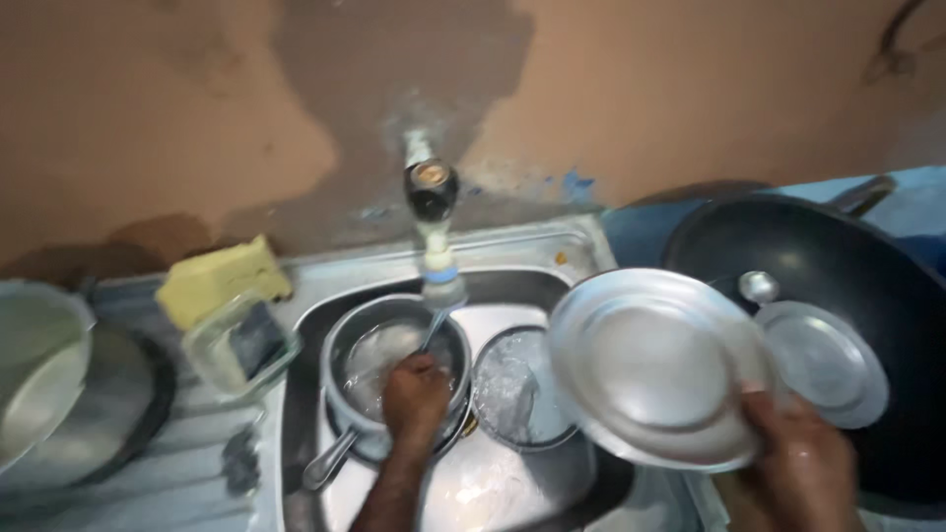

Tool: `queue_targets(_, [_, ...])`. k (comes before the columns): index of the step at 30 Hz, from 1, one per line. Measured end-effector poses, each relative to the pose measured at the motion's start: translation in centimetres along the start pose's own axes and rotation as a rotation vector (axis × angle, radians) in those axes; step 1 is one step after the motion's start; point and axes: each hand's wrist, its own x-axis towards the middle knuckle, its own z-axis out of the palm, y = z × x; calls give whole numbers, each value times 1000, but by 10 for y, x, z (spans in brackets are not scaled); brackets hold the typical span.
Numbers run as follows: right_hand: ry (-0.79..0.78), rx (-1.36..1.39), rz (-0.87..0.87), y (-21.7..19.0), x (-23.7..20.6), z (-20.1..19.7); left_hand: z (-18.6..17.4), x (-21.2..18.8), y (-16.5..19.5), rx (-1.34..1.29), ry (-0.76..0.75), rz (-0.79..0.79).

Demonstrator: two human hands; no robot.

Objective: The person washes a stack of metal plates and a spoon in a kitchen sink. They scrub each item with a sponge and rinse it under running water from a wall-mounted tap, placing the cleaned items into a black basin to the right.

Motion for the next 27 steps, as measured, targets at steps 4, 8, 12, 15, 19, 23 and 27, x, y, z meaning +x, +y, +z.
queue_targets(4, [172, 820, 458, 82, 30, -30, 5, 28, 2, 198, 32, 23])
queue_targets(8, [113, 770, 554, 154, 49, -34, 10, 48, 8, 370, 92, 104])
queue_targets(12, [-12, 691, 620, 202, 67, -4, 16, 59, 11, 493, 55, 145])
queue_targets(15, [-88, 646, 627, 210, 69, 18, 19, 65, 11, 464, -5, 124])
queue_targets(19, [-53, 588, 459, 194, 69, 37, 18, 69, 12, 481, -15, 141])
queue_targets(23, [-63, 935, 752, 183, 81, 38, 13, 71, 12, 527, -1, 181])
queue_targets(27, [33, 851, 780, 179, 93, 34, 8, 70, 12, 538, -31, 186])
